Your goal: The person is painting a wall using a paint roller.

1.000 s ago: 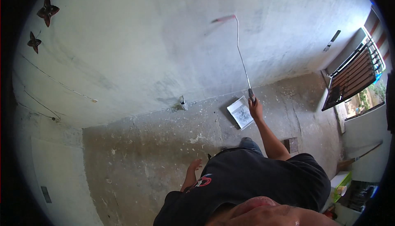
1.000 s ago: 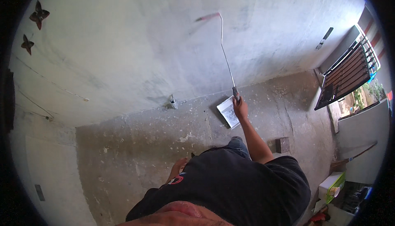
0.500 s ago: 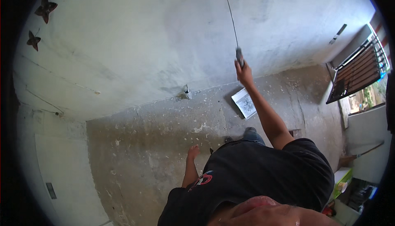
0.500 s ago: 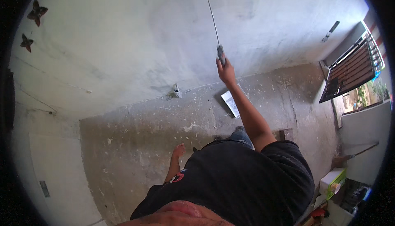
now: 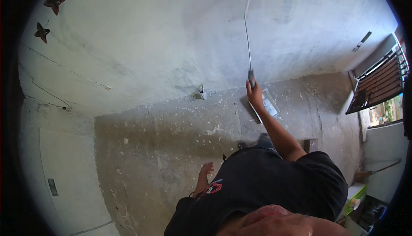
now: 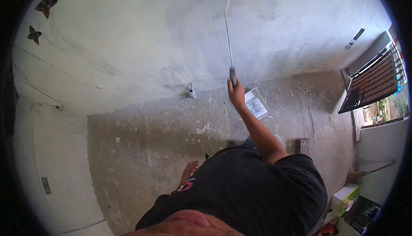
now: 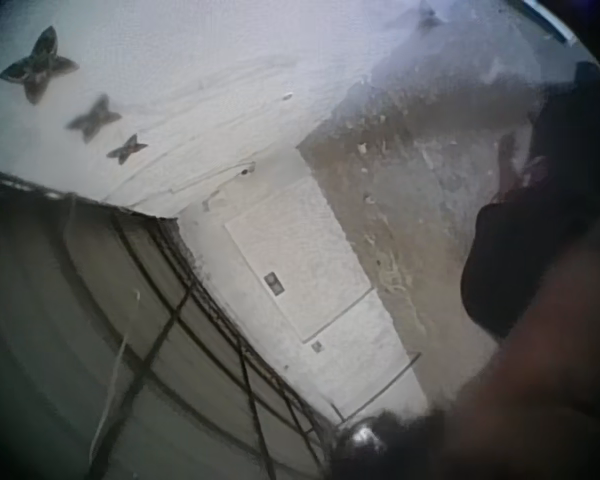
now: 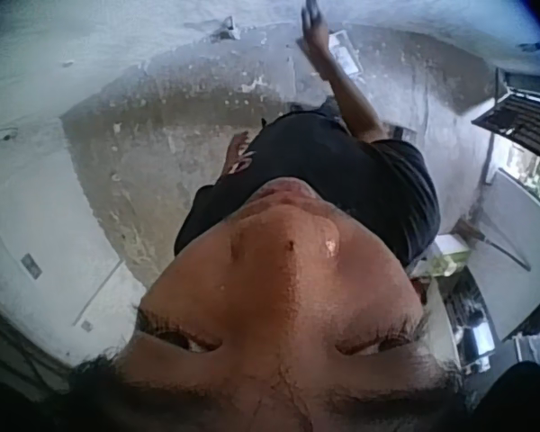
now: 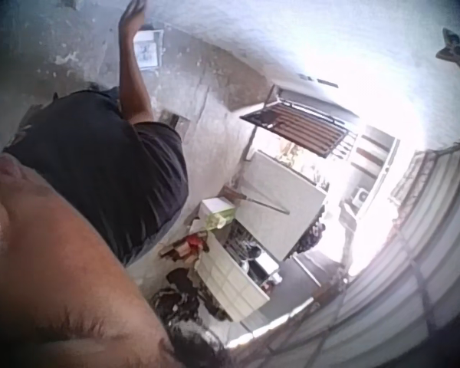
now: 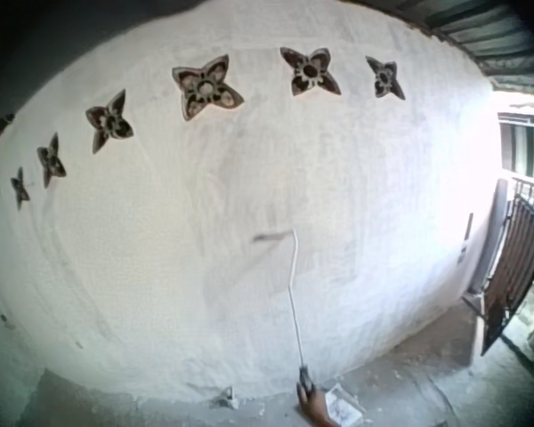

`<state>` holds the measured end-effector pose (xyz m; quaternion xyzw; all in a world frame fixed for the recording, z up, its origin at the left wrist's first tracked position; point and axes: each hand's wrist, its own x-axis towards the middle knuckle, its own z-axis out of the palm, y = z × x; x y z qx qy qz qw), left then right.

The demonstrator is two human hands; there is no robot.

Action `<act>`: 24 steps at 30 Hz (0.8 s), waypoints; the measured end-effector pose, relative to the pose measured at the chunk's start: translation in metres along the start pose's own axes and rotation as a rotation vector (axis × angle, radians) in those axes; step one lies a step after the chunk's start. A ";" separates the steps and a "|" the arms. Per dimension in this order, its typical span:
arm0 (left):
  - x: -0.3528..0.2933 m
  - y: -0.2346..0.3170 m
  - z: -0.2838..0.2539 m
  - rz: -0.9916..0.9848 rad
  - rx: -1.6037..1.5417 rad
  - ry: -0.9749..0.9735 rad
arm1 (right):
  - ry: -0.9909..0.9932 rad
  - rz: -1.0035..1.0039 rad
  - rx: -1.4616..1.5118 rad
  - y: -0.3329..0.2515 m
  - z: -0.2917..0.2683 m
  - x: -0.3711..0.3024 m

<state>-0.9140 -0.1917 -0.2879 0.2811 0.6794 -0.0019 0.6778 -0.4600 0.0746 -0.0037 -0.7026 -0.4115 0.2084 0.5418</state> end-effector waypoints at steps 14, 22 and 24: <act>0.033 0.079 0.012 0.325 0.284 0.166 | 0.124 -0.109 -0.197 -0.013 -0.052 0.093; -0.011 0.062 0.050 -0.041 0.136 0.056 | -0.117 0.355 -0.421 0.170 -0.099 -0.039; -0.010 0.062 0.050 -0.076 0.140 0.070 | -0.126 0.362 -0.389 0.176 -0.107 -0.046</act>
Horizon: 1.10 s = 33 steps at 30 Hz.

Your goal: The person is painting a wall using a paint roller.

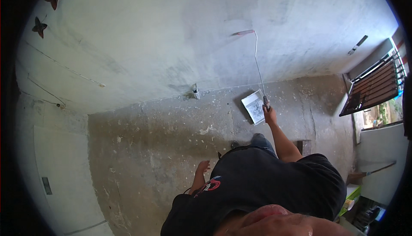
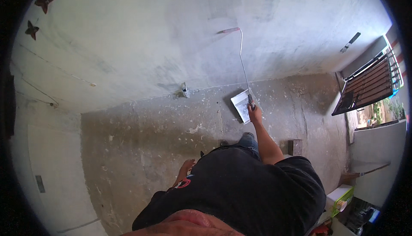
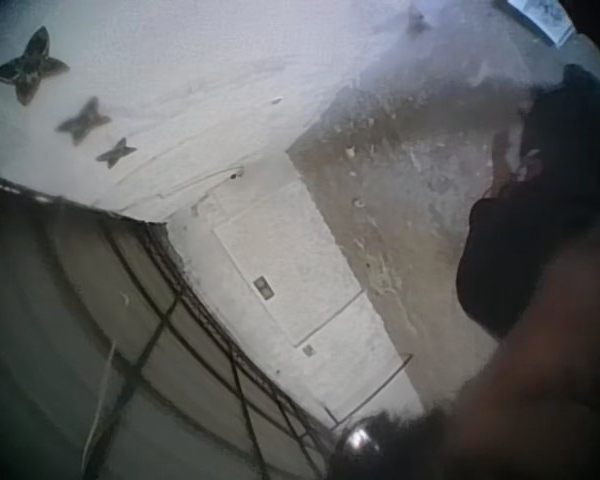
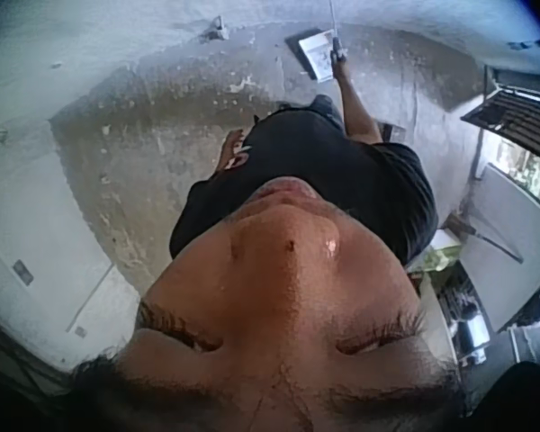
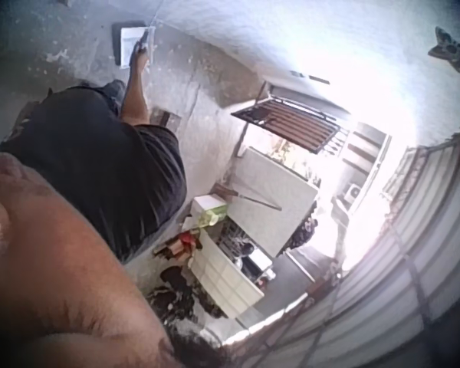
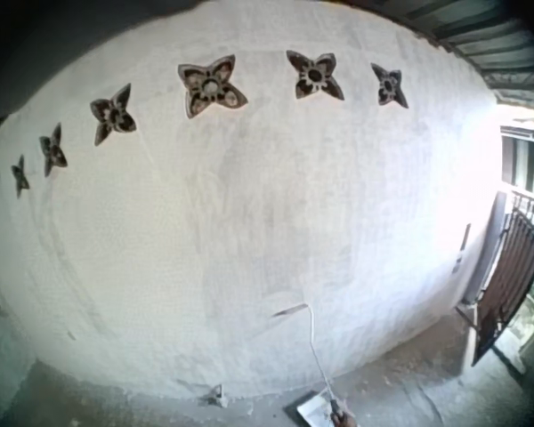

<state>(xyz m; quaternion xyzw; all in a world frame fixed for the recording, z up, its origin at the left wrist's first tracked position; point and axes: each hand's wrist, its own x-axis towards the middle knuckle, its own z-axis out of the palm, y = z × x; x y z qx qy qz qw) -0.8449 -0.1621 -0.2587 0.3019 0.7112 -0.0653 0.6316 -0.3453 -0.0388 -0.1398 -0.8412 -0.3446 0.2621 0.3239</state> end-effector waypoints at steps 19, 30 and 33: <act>0.009 0.051 -0.023 0.188 0.004 0.076 | 0.121 -0.272 0.499 -0.163 -0.086 0.070; 0.006 -0.007 -0.010 0.031 -0.069 0.064 | -0.062 0.134 0.081 -0.002 0.020 -0.016; 0.003 0.012 -0.010 0.050 -0.030 0.033 | 0.042 0.188 0.058 0.024 0.020 -0.007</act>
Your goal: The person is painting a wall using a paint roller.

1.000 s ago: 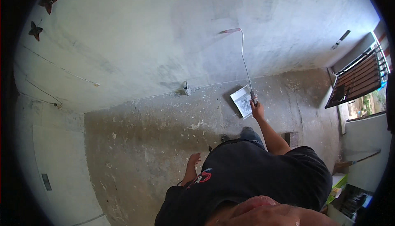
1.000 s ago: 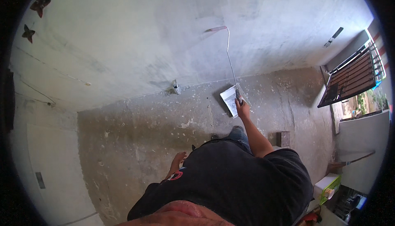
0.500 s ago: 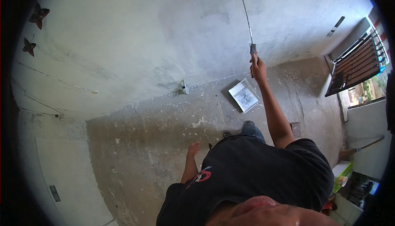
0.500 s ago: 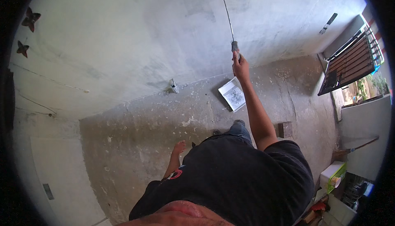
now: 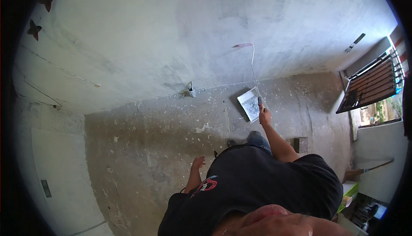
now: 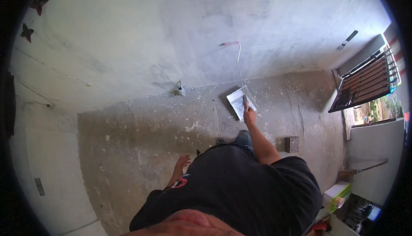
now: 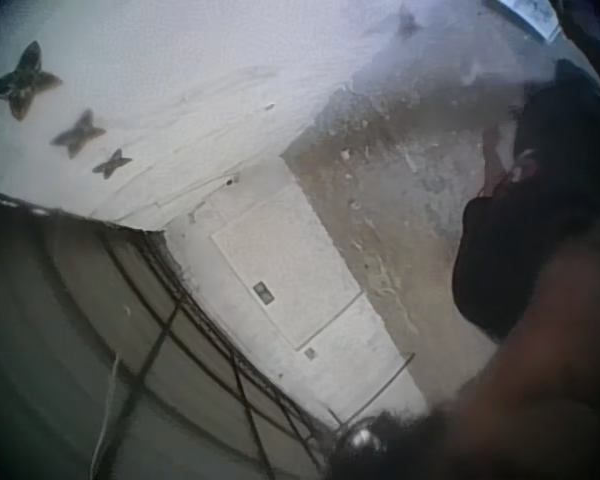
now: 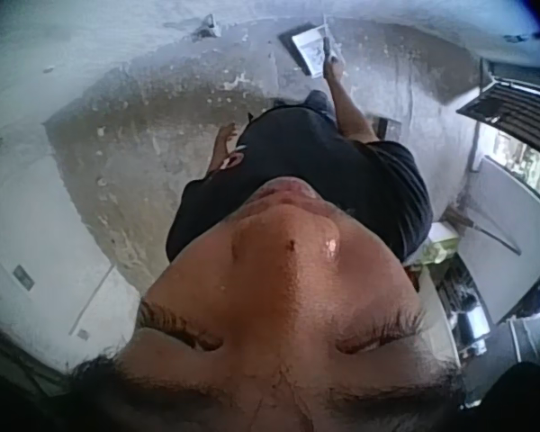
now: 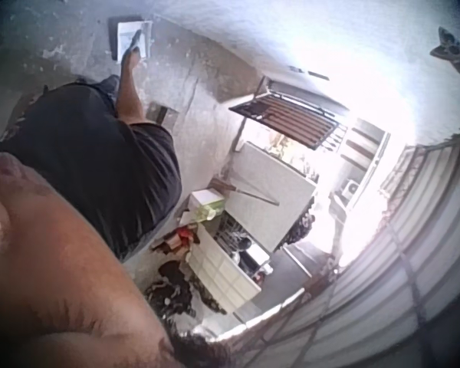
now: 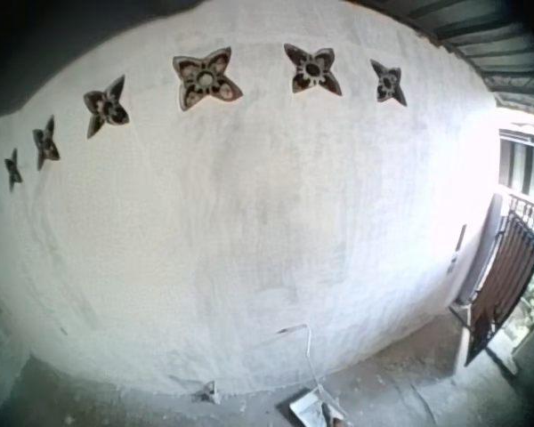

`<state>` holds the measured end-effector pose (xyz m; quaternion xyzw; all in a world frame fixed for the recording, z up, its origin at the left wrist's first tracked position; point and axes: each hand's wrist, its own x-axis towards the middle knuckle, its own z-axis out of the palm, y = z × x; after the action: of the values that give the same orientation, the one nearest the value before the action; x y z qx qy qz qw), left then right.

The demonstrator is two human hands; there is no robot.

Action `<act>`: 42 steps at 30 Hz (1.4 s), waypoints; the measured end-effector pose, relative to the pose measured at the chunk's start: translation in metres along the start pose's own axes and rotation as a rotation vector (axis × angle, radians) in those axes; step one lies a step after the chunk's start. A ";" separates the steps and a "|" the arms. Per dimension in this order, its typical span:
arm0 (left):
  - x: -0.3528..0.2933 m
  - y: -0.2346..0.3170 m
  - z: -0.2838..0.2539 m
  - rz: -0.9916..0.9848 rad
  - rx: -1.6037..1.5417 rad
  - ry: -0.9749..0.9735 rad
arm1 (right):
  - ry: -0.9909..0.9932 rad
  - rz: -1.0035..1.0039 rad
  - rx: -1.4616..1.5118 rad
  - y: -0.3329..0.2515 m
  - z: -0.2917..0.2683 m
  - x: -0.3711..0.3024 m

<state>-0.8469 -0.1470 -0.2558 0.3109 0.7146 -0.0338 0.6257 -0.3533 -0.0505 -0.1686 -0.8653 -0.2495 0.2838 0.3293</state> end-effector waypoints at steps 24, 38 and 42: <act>-0.008 0.131 -0.009 0.617 0.295 0.147 | 0.030 -0.305 0.333 -0.032 -0.008 0.044; -0.553 0.394 0.101 0.746 -0.781 -2.245 | -0.208 -0.553 0.721 -0.305 -0.046 -0.032; -0.563 0.379 0.102 0.207 -0.824 -2.540 | -0.148 -0.503 0.547 -0.275 -0.027 -0.002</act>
<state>-0.5603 -0.1130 0.3667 -0.0935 -0.4265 -0.0337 0.8990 -0.4047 0.1182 0.0443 -0.6344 -0.3922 0.3121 0.5885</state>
